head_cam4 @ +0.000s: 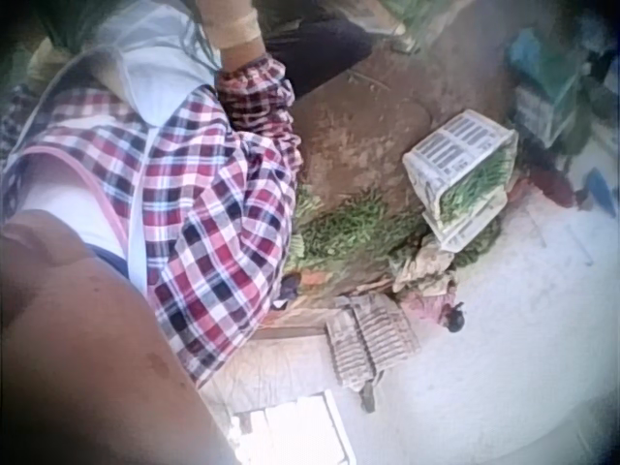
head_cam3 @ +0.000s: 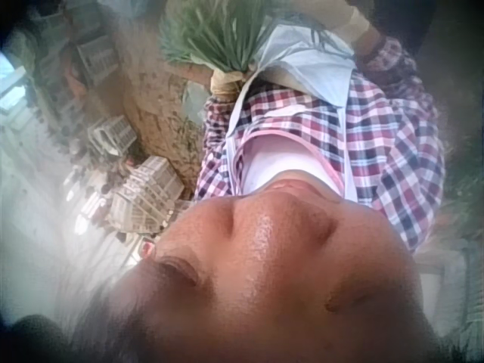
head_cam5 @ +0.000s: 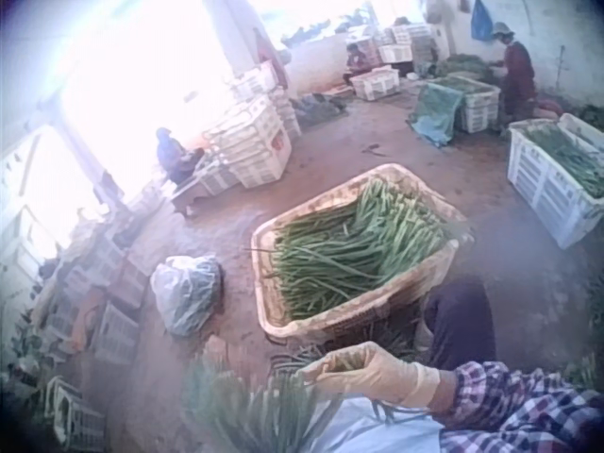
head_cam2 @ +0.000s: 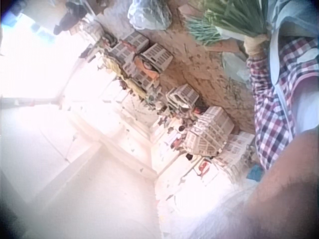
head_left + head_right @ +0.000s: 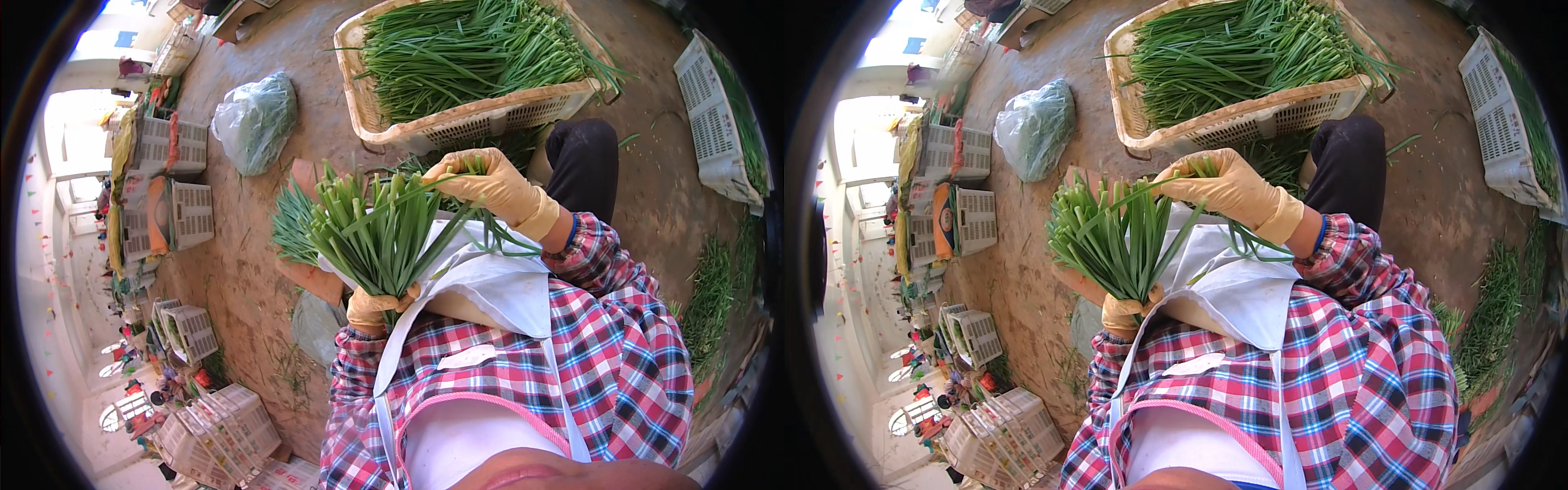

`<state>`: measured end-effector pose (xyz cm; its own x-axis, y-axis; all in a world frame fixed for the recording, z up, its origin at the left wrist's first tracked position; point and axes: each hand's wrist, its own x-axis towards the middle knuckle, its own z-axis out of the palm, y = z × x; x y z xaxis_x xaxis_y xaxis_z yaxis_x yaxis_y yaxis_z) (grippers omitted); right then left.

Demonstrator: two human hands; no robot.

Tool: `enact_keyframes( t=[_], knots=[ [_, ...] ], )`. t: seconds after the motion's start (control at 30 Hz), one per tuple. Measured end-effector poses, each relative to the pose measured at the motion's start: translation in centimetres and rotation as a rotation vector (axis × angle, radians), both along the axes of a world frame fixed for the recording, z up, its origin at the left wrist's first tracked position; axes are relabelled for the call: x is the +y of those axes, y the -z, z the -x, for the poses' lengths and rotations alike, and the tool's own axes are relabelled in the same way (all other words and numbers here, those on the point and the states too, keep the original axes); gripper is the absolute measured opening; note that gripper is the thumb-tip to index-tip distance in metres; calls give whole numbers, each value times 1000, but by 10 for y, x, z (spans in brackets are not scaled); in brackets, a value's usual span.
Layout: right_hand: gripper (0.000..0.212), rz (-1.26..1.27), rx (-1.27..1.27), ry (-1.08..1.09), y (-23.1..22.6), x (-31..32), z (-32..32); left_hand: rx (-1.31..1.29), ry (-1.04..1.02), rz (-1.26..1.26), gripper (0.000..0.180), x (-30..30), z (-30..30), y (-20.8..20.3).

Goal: The person sorts green onions by hand, removing damaged leaves and organizing them into bundles.

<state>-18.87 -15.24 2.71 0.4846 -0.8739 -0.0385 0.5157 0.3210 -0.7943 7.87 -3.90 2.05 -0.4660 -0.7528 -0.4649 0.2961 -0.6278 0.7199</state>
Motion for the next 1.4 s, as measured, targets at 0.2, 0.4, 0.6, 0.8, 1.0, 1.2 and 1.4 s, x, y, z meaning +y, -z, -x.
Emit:
enact_keyframes(
  t=[0.2,0.4,0.6,0.8,1.0,1.2,1.4],
  knots=[
    [29,109,-11,268,4,-11,20,161,-163,-19,49,12,-4,3],
    [27,118,-135,342,-1,-52,67,424,-88,-13,49,10,-14,22],
    [16,-56,-22,-115,-13,-6,9,236,-39,-24,55,9,-11,16],
    [8,170,123,64,-9,-16,13,215,-67,-150,55,13,-17,2],
    [18,300,185,288,9,-42,40,227,-126,-85,54,20,-19,9],
    [27,25,-106,-124,14,-3,0,60,-69,-134,50,14,-10,3],
    [25,-70,-147,19,10,8,-14,115,-89,54,39,16,0,4]
  ],
)
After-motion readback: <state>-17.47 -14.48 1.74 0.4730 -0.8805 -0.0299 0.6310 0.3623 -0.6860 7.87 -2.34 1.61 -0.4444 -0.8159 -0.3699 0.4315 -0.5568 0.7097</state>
